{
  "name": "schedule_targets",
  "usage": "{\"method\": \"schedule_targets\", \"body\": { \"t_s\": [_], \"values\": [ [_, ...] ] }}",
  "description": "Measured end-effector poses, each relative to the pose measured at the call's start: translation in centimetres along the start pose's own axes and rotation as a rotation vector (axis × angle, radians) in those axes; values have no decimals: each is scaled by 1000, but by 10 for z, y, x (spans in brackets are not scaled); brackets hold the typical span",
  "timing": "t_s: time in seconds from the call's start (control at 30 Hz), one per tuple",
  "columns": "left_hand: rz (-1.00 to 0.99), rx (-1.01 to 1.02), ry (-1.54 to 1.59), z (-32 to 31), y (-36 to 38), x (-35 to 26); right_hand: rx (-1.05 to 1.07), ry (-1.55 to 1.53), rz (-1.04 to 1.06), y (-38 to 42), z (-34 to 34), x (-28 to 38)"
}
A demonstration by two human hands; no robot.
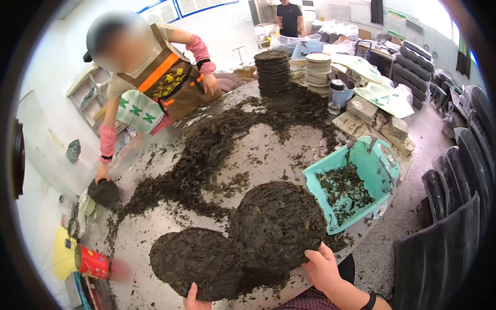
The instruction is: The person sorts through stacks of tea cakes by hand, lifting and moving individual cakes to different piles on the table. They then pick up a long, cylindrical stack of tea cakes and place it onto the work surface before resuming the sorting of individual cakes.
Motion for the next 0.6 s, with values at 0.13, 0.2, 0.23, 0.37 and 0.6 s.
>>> {"method": "schedule_targets", "body": {
  "t_s": [0.13, 0.2, 0.23, 0.37, 0.6],
  "values": [
    [158, -68, 261, -15, 1, -13, 119, -13, -185, -8, 20, -19],
    [150, 64, 165, -14, 2, -13, 207, -80, -254, -4, 5, -24],
    [167, 54, 221, -13, 4, -11, 163, -8, -270, 2, -7, -25],
    [-172, 40, -136, -6, 5, -1, 172, 113, -196, 4, -28, -28],
    [-126, -198, -293, -19, 17, -16, 418, 434, 257, 20, -66, -24]
  ]
}}
Point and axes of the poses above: each hand's wrist, its own y-axis away from the middle knuckle, its own z-axis out of the back of the hand, x = y × z, the point moved 2 cm from there along -y, towards the middle knuckle, and after that the axes turned 10 degrees about -y, right-handed, at the moved point
